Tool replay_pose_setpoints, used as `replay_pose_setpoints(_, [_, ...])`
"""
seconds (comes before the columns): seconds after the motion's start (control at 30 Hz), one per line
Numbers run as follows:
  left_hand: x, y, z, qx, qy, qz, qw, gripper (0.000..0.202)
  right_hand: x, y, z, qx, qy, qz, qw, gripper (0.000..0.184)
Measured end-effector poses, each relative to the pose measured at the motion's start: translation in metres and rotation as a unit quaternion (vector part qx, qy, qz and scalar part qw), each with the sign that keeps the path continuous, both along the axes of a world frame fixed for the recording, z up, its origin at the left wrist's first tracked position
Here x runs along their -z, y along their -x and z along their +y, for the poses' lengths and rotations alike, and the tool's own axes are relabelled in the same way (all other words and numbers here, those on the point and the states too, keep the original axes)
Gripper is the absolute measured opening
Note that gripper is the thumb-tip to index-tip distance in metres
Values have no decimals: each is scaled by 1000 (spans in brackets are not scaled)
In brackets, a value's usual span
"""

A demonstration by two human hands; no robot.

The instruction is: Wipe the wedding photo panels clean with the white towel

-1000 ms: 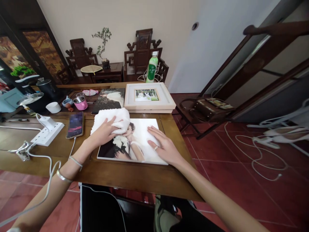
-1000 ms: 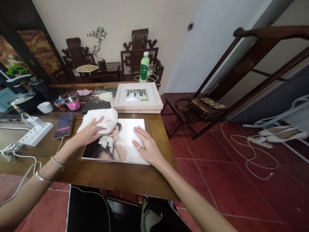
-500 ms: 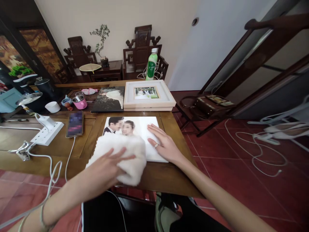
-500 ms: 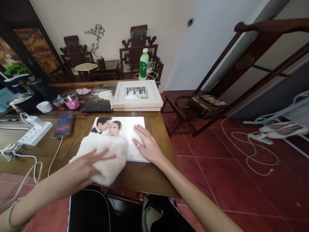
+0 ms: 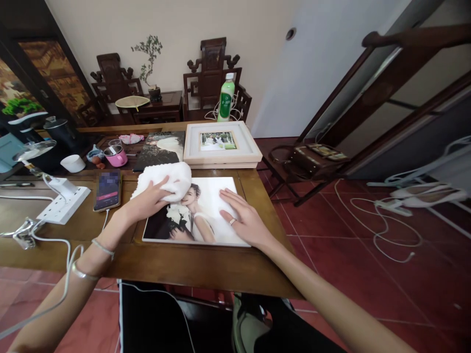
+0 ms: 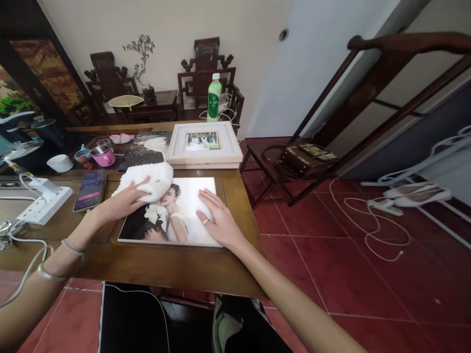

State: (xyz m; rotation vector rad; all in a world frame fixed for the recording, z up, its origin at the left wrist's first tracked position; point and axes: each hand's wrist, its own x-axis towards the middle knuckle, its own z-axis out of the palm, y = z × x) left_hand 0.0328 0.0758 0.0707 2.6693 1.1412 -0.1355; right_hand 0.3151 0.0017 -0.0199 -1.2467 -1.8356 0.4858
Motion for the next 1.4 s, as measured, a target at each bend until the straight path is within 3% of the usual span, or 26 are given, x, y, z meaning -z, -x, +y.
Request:
replay_pose_setpoints(0.1, [-5, 10, -36, 17, 7, 22, 1000, 36, 0, 0, 0, 1, -2, -5, 1000, 45])
replay_pose_setpoints(0.3, [-7, 27, -133, 68, -23, 1, 997, 35, 2, 0, 1, 1, -4, -2, 1000, 45])
replay_pose_setpoints(0.43, [0, 21, -164, 81, 6, -23, 996, 26, 1, 0, 1, 2, -4, -4, 1000, 44])
replay_pose_setpoints(0.57, [-1, 8, -148, 91, -8, -17, 996, 33, 1, 1, 1, 5, -2, -17, 1000, 45])
replay_pose_setpoints(0.73, [-8, -2, -77, 60, -8, 14, 998, 46, 0, 0, 1, 2, -4, -15, 1000, 45])
replay_pose_setpoints(0.87, [-15, -11, -26, 31, -26, -15, 999, 36, 0, 0, 1, -3, -4, -16, 1000, 45])
replay_pose_setpoints(1.03, [-19, -23, -5, 35, -57, -47, 997, 36, 1, -1, 1, 1, -2, -16, 1000, 45])
replay_pose_setpoints(1.13, [-13, -28, -12, 43, -37, -21, 998, 29, 2, -1, 2, 0, -4, -13, 1000, 45])
replay_pose_setpoints(1.2, [-9, -31, -30, 53, -25, 14, 998, 30, 2, -1, 2, -3, -3, -16, 1000, 46])
replay_pose_setpoints(1.3, [-7, -35, -78, 74, -16, 62, 995, 36, 2, -2, 2, -2, -2, -27, 1000, 47])
replay_pose_setpoints(1.4, [-8, -38, -132, 113, -9, 81, 990, 21, 3, -1, 2, -3, -3, -36, 999, 46])
